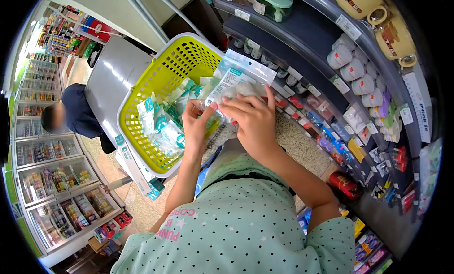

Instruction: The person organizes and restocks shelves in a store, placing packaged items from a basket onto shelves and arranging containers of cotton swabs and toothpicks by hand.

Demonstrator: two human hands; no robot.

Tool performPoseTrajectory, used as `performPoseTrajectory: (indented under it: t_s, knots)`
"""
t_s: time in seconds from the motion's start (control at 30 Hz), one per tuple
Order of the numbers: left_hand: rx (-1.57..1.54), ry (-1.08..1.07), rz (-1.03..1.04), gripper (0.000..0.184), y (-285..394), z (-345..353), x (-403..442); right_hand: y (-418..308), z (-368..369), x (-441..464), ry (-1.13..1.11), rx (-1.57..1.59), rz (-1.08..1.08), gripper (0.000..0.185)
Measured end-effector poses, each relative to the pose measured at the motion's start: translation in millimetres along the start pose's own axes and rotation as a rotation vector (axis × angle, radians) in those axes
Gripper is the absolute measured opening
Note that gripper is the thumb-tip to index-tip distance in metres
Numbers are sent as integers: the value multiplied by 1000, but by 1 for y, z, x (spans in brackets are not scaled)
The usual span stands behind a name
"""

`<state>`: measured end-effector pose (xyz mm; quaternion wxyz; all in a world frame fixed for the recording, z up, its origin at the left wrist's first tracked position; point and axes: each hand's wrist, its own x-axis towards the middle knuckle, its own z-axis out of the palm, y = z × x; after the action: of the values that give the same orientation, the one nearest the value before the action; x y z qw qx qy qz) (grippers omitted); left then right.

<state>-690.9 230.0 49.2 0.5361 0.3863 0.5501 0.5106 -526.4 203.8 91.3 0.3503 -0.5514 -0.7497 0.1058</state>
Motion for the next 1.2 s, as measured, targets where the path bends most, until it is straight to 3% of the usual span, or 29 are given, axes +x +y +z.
performPoseTrajectory:
  t_s: [0.2,0.33,0.47,0.57,0.67,0.7,0.83,1.2]
  knots:
    - [15,-12,-19,24,1,-1,1,-1,-26,-13,-126,88,-59,39]
    - [4,-15,-53,24,0,-2,1,7,-48,-4,-142,115,38,46]
    - [189,68,-71,33,6,0,-4,20,-30,1,81,30,34,50]
    - [803,288,653,44,12,7,-10,24,-7,-6,78,39,36,46]
    - [1205,16,909,51,14,-10,-15,28,-4,-8,77,27,25,43]
    - [1212,-100,901,52,13,-13,-17,28,-5,-8,73,26,26,42]
    - [1127,-190,802,57,20,-7,-29,25,-6,-12,79,29,16,40]
    - [1118,-137,838,64,9,-5,-22,20,-15,-43,-20,56,-49,27]
